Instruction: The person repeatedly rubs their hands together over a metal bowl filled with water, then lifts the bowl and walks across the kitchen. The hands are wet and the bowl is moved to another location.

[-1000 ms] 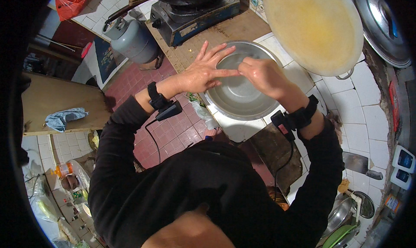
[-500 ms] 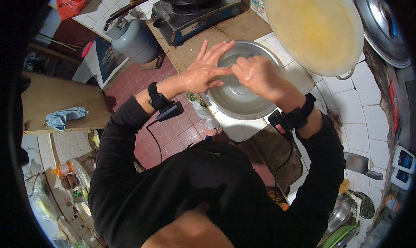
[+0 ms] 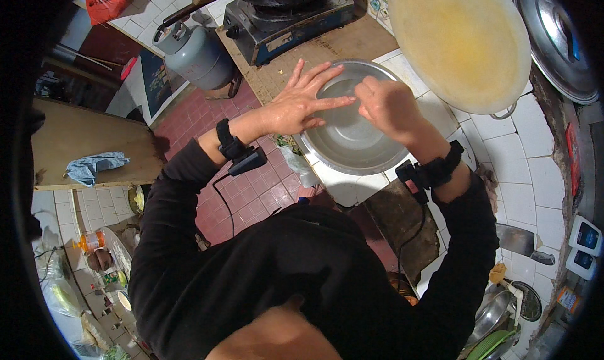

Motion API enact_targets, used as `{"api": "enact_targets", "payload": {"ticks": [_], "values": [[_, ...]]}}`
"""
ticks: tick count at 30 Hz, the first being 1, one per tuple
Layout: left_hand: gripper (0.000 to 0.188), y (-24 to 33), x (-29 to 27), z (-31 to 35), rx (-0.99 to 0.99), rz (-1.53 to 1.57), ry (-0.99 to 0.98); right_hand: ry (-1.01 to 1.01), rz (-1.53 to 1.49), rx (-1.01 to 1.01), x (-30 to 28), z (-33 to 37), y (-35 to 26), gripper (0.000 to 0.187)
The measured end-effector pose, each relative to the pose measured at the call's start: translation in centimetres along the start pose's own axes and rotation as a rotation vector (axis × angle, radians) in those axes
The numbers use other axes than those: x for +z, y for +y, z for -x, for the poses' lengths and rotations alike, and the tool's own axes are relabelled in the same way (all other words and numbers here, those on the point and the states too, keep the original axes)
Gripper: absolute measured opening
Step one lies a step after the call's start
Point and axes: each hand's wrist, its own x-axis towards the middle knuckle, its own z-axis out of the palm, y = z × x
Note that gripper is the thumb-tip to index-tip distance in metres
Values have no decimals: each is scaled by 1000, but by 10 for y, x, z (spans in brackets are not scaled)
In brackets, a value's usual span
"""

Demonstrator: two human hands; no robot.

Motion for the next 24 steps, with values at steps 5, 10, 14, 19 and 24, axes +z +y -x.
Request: {"api": "enact_targets", "payload": {"ticks": [5, 10, 14, 19, 24], "values": [[76, -1, 1, 2, 13, -41, 9, 37, -383, 324, 5, 7, 5, 12], [26, -10, 5, -6, -124, 691, 139, -148, -813, 636, 12, 9, 6, 22], [18, -10, 11, -17, -272, 1840, 227, -133, -969, 776, 24, 1, -11, 17], [20, -1, 17, -19, -137, 2190, 211, 46, -1349, 668, 30, -8, -36, 13], [21, -1, 20, -19, -104, 2207, 198, 12, -1434, 727, 23, -12, -43, 20]]}}
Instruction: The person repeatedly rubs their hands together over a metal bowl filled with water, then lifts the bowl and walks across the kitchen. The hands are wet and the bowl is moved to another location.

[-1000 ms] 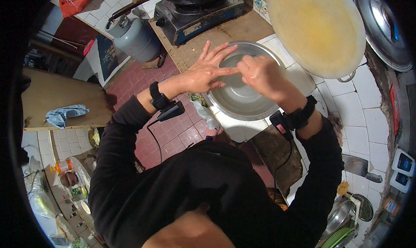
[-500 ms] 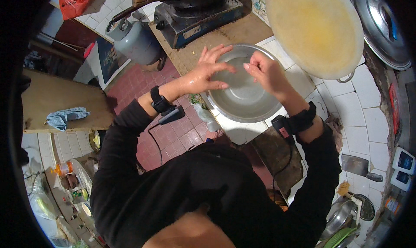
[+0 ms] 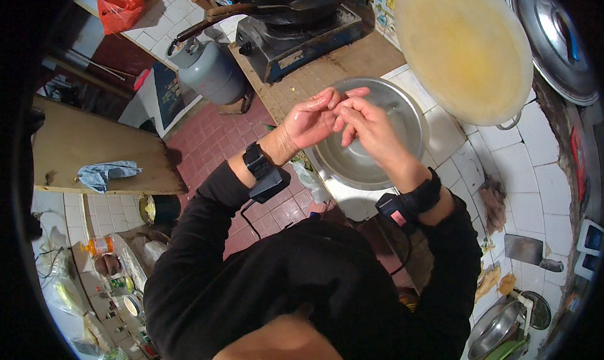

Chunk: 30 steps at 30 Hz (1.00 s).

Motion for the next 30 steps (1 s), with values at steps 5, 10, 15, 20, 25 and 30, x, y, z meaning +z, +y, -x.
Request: {"api": "enact_targets", "payload": {"ticks": [5, 10, 15, 20, 25, 30], "values": [[23, -1, 2, 1, 17, -123, 33, 44, -76, 70, 4, -1, -2, 20], [20, -5, 6, 1, 6, -285, 150, 55, -163, 208, -2, 0, 2, 21], [15, -13, 2, -1, 55, -401, 208, -2, -228, 179, -7, 2, 15, 21], [14, -13, 1, -4, 141, -771, 268, 60, -83, 77, -16, 2, 23, 16], [37, -10, 6, -1, 244, -1394, 262, 118, -22, 84, -28, 5, 27, 16], [56, -13, 4, -3, 358, -1664, 295, 186, -11, 209, -36, 5, 33, 19]]}}
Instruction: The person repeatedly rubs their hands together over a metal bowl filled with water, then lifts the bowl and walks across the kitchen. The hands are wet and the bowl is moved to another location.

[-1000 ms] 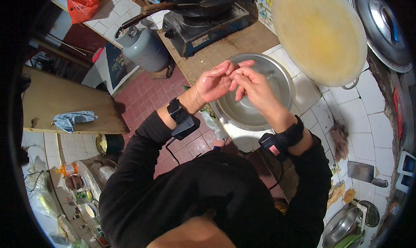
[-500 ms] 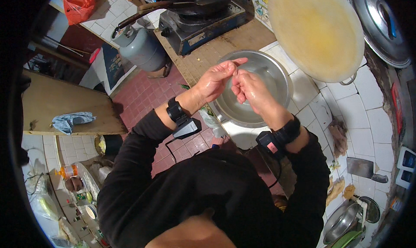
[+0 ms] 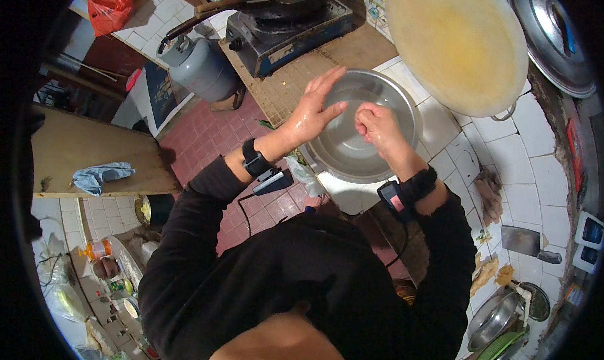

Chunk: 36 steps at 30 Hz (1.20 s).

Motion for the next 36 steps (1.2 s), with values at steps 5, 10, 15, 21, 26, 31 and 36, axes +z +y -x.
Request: {"api": "enact_targets", "payload": {"ticks": [5, 10, 15, 21, 26, 31, 36], "values": [[59, -7, 4, 0, -56, 101, -36, 95, 8, 23, 4, 0, 5, 17], [59, -7, 9, 0, -388, 446, -162, 95, 34, -26, 10, 0, 3, 15], [63, -1, 12, -3, -508, 713, -173, 45, -57, -186, 19, 2, 3, 6], [64, 8, 11, -5, -568, 731, -163, -26, 41, -218, 20, 5, 0, 13], [62, 11, 15, -9, -671, 700, -69, -20, -37, -369, 36, 11, -5, 13], [50, 9, 32, -16, -813, 852, 79, 128, 47, -455, 52, 12, -3, 20], [44, 4, 48, -12, -962, 759, -40, 333, -18, -208, 29, -24, 28, 19]]}}
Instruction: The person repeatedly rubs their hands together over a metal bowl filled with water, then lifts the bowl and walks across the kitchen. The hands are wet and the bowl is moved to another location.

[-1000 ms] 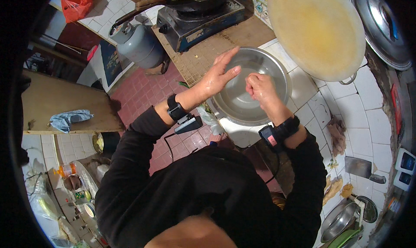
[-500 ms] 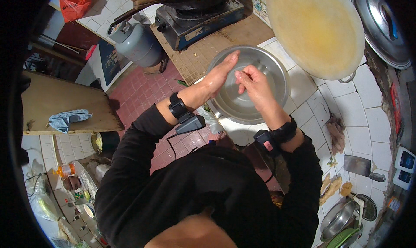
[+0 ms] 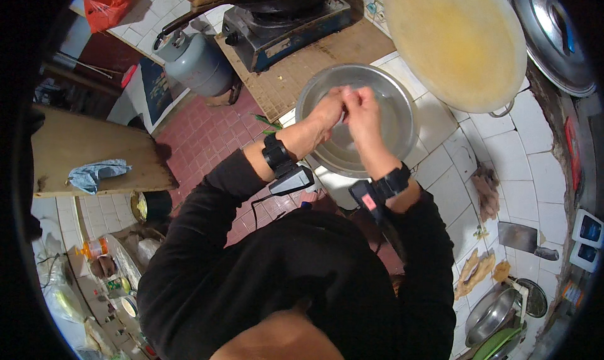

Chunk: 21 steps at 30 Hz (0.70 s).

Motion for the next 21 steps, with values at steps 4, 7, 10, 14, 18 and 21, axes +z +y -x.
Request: {"api": "enact_targets", "payload": {"ticks": [4, 7, 10, 14, 18, 21], "values": [[43, -25, 0, -33, -299, 53, 161, 382, -111, 350, -31, -36, 54, 15], [40, -57, -14, -74, -364, 96, 247, 614, 131, 369, -48, -55, 90, 14], [33, -90, -32, -106, -422, 59, 248, 704, -36, 481, -55, -59, 110, 12], [31, -114, -27, -127, -432, -113, 250, 415, -412, 613, -43, -47, 114, 6], [30, -108, -22, -123, -435, 198, 67, 155, -527, 663, -29, -45, 93, 11], [27, -97, -14, -106, -332, 204, 74, 80, -464, 584, -29, -42, 71, 19]]}}
